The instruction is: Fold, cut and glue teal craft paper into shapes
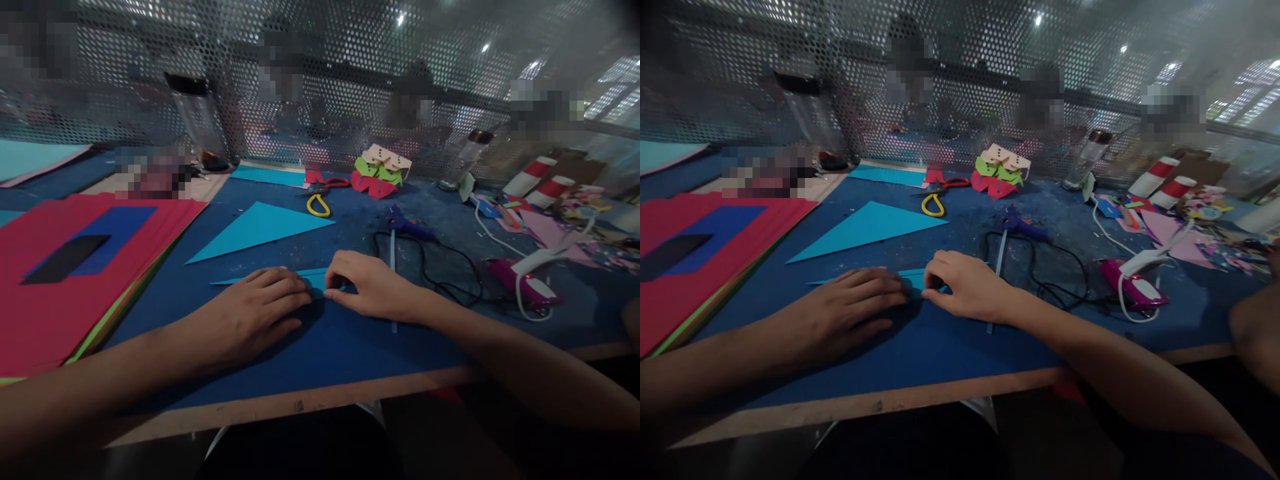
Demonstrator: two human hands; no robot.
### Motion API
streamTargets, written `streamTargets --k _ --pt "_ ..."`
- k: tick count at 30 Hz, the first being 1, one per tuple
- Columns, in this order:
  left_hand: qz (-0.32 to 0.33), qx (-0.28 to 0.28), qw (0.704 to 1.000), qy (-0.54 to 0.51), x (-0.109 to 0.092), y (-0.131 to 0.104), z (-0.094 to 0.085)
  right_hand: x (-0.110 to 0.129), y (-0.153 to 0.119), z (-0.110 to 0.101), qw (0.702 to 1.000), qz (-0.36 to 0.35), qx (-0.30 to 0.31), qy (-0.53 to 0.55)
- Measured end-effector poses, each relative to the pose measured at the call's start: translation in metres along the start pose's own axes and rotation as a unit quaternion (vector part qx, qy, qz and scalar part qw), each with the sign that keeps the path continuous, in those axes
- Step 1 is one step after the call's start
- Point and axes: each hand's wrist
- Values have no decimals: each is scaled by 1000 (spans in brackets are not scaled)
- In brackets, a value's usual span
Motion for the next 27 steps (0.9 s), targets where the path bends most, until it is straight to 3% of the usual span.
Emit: streamTargets --k 27 --pt "-13 -4 999 -52 0 -2 -6 -2 -2 -2 1000 -4 10 2"
Point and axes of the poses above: each hand's wrist, its own y-axis towards the middle knuckle, its own z-axis out of the palm, x = y × z, and after that the axes turned 8 degrees about -y, right-handed
